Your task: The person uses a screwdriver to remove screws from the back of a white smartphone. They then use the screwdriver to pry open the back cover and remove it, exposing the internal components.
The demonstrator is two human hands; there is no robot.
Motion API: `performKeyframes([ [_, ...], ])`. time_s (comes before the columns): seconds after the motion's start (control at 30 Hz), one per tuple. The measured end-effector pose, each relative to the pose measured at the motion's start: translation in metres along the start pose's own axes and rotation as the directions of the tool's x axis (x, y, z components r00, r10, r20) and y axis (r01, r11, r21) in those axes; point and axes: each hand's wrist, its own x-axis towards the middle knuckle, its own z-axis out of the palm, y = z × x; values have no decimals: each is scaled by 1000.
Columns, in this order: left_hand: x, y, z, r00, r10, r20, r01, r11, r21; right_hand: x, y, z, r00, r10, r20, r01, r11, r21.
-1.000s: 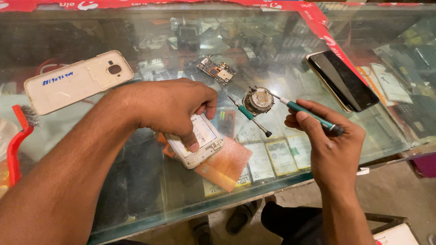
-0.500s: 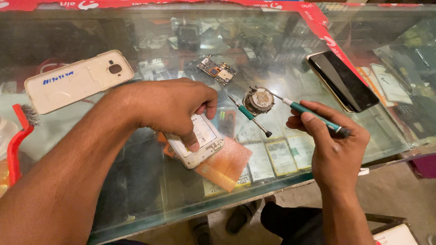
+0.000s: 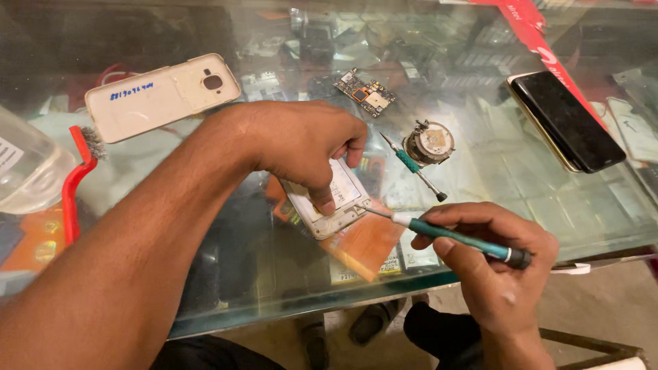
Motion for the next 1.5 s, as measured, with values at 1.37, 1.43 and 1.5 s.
performKeyframes([
  [1.37, 2, -9, 5, 998, 41, -37, -37, 994, 100, 2, 1, 11, 993, -78, 85, 86, 992, -92],
  [1.43, 3, -9, 6, 998, 50, -36, -46, 992, 113, 3, 1, 11, 993, -78, 83, 85, 993, -81],
  [1.5, 3, -9, 6, 998, 51, -37, -47, 991, 124, 3, 1, 11, 994, -79, 81, 85, 993, -81],
])
